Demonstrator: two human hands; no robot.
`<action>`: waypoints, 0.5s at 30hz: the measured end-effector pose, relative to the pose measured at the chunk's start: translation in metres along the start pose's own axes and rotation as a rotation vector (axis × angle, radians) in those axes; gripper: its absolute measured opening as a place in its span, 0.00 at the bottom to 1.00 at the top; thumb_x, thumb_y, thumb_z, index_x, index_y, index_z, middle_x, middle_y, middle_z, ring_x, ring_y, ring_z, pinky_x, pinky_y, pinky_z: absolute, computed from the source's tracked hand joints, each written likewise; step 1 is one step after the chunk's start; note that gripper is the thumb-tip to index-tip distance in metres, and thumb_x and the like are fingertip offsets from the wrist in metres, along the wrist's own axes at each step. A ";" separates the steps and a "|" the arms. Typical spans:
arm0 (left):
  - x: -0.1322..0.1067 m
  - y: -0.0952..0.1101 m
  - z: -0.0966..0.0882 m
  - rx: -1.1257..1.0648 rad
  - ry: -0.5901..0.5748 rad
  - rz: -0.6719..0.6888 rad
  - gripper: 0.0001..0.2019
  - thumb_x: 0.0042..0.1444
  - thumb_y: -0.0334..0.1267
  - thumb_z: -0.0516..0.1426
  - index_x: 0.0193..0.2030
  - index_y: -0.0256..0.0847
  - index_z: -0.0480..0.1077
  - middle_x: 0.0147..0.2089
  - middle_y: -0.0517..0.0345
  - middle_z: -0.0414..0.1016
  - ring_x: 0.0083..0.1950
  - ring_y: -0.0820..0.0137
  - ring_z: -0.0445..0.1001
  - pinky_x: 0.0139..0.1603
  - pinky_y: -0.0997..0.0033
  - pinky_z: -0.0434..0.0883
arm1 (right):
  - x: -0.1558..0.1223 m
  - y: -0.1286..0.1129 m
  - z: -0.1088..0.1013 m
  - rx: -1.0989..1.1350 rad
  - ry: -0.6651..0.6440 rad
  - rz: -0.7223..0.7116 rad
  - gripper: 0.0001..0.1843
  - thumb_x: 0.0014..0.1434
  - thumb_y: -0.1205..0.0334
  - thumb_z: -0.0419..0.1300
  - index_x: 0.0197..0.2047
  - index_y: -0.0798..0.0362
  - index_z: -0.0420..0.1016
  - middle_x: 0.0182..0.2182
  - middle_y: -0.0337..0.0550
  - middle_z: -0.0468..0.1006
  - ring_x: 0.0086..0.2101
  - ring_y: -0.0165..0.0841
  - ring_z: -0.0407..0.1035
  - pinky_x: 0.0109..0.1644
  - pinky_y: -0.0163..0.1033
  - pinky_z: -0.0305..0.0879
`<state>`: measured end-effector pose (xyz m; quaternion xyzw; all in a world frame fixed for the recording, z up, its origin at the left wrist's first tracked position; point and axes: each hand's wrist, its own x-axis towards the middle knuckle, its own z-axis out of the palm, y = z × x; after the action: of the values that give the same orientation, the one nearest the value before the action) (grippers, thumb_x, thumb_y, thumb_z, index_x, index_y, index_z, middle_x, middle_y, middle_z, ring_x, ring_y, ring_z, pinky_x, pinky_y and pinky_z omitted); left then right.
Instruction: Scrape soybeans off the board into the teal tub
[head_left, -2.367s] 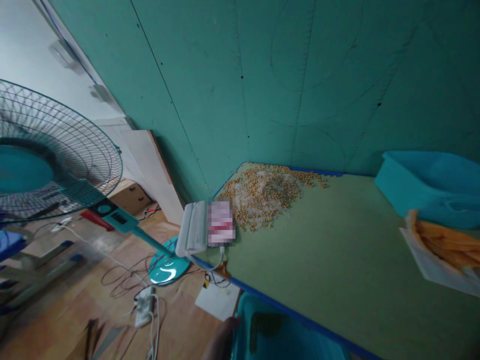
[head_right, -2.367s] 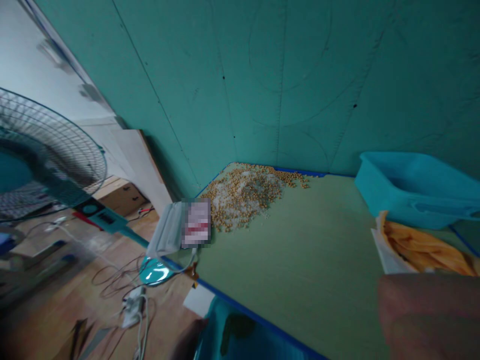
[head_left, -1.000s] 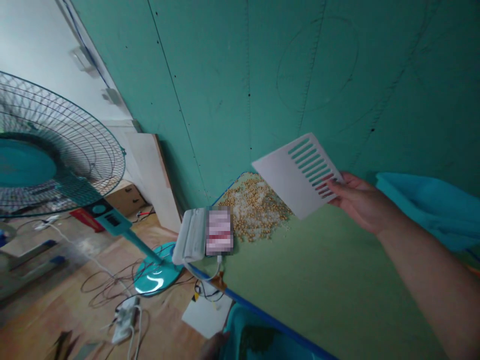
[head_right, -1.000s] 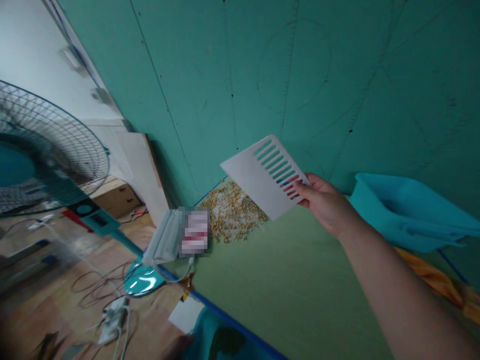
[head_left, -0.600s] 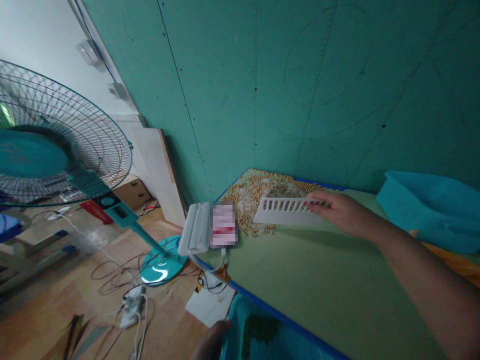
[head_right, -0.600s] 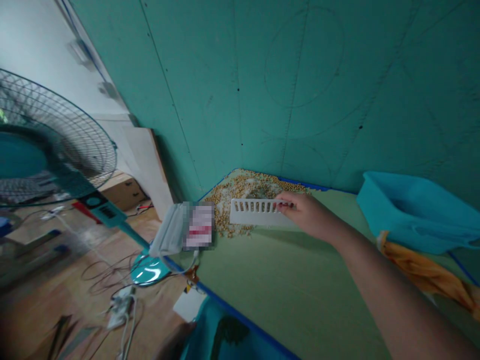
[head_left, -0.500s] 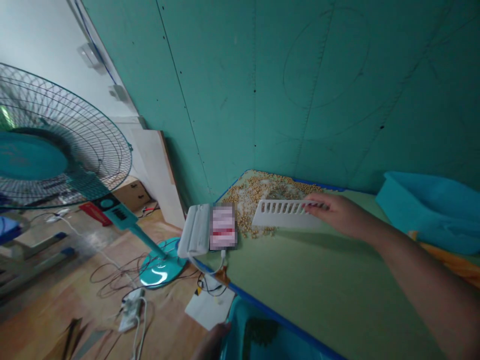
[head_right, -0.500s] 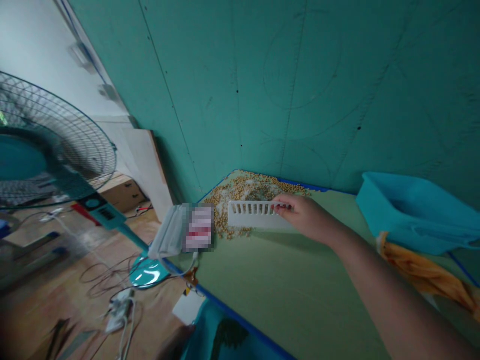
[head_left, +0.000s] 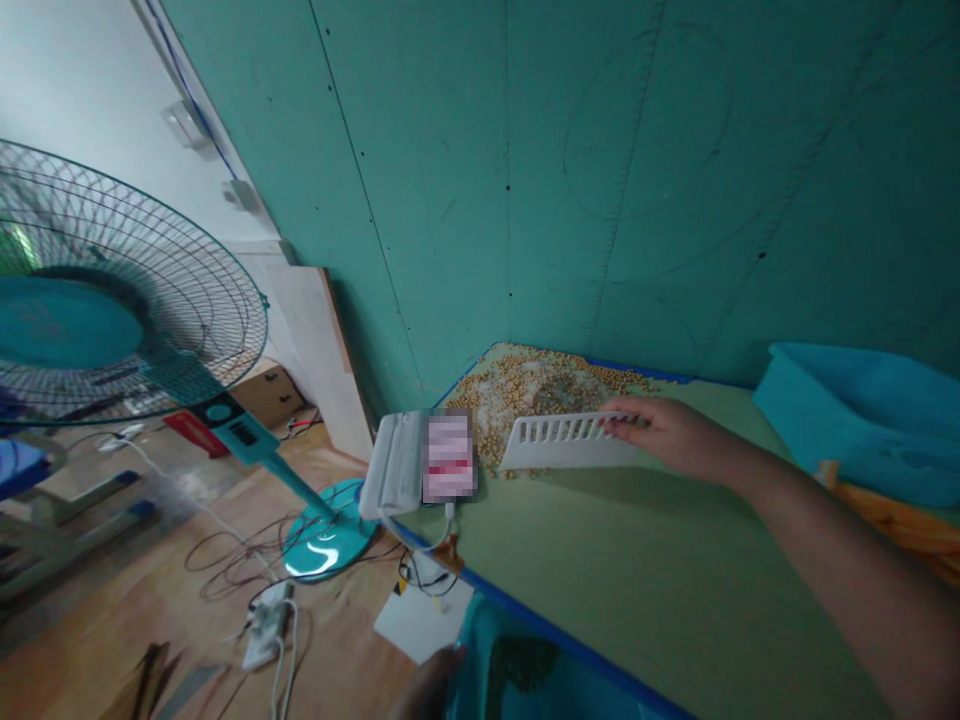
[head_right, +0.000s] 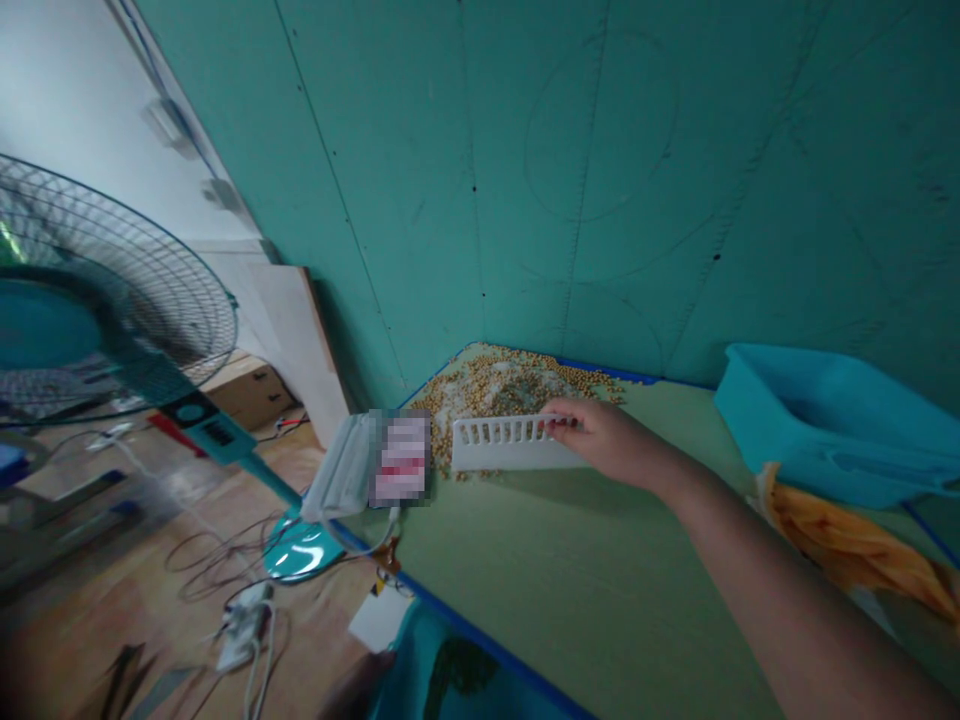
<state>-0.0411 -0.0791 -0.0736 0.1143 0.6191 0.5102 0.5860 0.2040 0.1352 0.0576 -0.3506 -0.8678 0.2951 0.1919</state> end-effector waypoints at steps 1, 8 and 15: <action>0.001 0.000 0.000 0.008 0.012 0.001 0.10 0.29 0.30 0.64 0.19 0.44 0.66 0.20 0.57 0.76 0.52 0.50 0.65 0.52 0.58 0.63 | 0.000 0.001 0.000 0.000 0.007 -0.001 0.14 0.55 0.52 0.48 0.35 0.51 0.69 0.29 0.40 0.70 0.33 0.35 0.65 0.37 0.38 0.59; 0.000 -0.004 0.008 0.029 0.027 -0.025 0.08 0.30 0.32 0.63 0.17 0.43 0.66 0.18 0.57 0.76 0.48 0.50 0.69 0.49 0.56 0.64 | 0.000 0.002 0.002 0.052 -0.020 0.001 0.13 0.54 0.53 0.50 0.35 0.51 0.70 0.31 0.40 0.72 0.33 0.35 0.65 0.37 0.38 0.60; -0.006 0.000 0.011 -0.015 0.046 0.018 0.09 0.30 0.28 0.62 0.16 0.42 0.65 0.19 0.57 0.75 0.49 0.52 0.69 0.50 0.60 0.65 | 0.000 -0.002 0.001 0.038 -0.005 0.013 0.13 0.53 0.54 0.50 0.34 0.51 0.70 0.30 0.40 0.72 0.33 0.35 0.65 0.37 0.38 0.59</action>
<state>-0.0301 -0.0782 -0.0673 0.1034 0.6275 0.5225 0.5679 0.2031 0.1338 0.0582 -0.3518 -0.8602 0.3138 0.1945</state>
